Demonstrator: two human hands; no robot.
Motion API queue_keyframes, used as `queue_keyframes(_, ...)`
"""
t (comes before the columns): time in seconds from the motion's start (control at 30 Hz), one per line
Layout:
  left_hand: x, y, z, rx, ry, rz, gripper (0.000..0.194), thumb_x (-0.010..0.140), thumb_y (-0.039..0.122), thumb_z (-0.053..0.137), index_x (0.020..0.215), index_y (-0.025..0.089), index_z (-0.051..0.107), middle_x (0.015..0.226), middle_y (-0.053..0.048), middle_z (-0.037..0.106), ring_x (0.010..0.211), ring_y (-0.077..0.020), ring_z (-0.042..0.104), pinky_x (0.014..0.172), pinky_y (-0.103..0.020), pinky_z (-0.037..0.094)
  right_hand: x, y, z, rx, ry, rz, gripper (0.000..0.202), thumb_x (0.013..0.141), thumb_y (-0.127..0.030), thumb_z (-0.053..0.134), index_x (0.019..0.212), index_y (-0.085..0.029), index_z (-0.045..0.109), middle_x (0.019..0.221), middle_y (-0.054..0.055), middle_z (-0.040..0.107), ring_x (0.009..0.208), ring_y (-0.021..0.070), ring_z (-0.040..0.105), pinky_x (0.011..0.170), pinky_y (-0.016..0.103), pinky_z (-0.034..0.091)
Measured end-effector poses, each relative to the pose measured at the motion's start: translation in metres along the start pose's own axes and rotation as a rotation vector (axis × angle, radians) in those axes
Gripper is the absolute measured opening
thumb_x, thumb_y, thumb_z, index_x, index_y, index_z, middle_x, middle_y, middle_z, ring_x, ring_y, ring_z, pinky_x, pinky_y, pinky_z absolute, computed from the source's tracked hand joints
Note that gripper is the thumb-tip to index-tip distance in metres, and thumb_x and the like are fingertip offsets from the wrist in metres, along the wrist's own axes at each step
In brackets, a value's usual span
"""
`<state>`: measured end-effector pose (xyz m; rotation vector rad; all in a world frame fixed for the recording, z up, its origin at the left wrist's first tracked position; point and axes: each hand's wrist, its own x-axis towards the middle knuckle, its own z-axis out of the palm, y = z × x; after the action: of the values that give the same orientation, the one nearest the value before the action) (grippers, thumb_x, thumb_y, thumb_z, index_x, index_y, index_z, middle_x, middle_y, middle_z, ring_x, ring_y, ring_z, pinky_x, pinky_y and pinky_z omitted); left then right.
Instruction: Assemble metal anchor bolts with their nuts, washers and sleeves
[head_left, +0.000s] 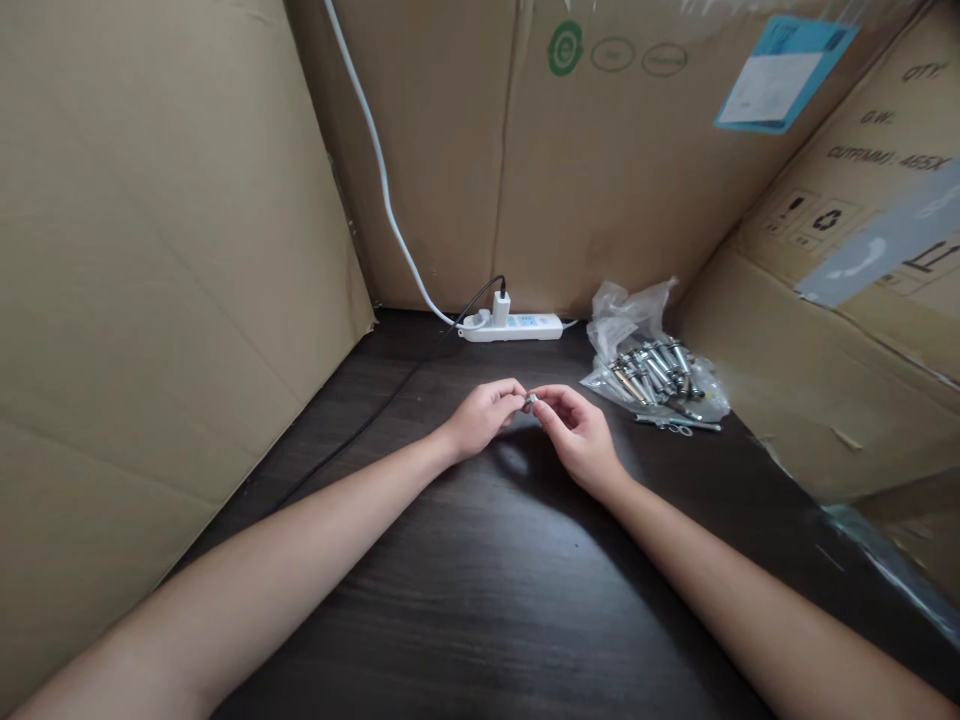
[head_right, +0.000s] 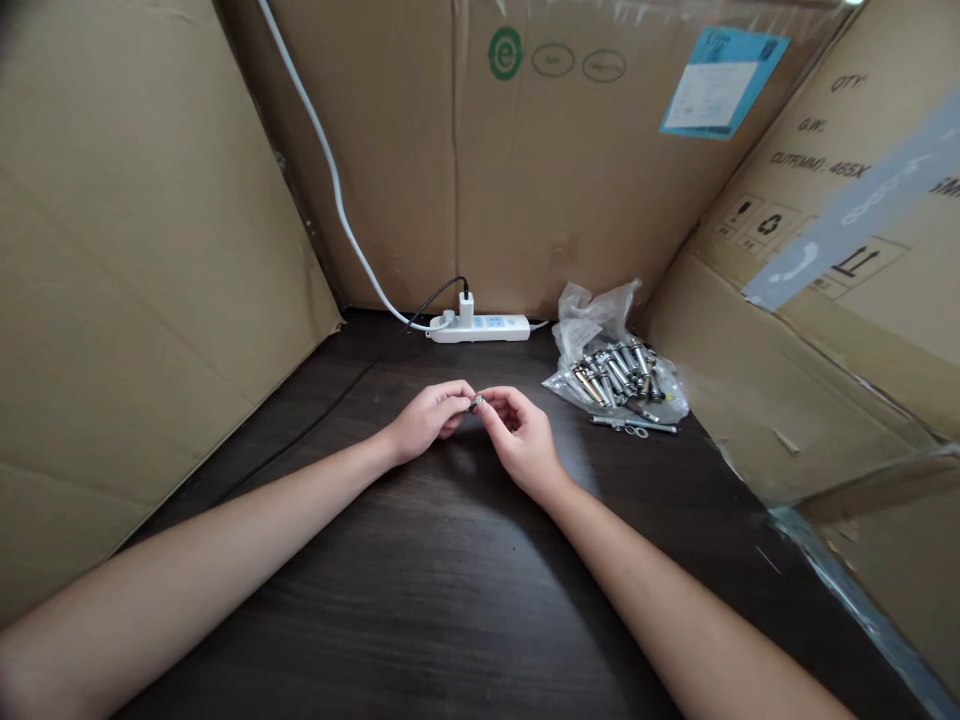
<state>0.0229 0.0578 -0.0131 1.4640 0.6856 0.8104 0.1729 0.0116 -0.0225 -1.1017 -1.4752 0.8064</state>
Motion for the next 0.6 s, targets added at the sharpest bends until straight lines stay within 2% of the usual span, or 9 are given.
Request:
queue_keyframes(0.33,-0.0008,-0.0017,0.0009,0.256,0.042,0.071,0.023,0.084,0.032,0.043,0.068,0.016,0.047,0.051,0.007,0.035,0.049,-0.0077,0.031,0.051,-0.022,0.026,0.0014,0.0051,0.0005,-0.060,-0.018,-0.021,0.022,0.085,-0.041,0.055,0.088,-0.019,0.056,0.078,0.003,0.061,0.066,0.0142,0.054,0.061,0.027,0.044)
queue_keyframes(0.6,-0.0010,0.0001,0.0028,0.412,0.114,0.152,0.028,0.083,0.029,0.041,0.060,0.015,0.046,0.057,0.004,0.040,0.058,-0.0101,0.037,0.056,-0.023,0.029,0.0002,0.0001,0.0003,-0.082,-0.041,-0.014,0.020,0.087,-0.039,0.052,0.088,-0.019,0.055,0.075,0.002,0.060,0.063,0.0129,0.052,0.058,0.025,0.042)
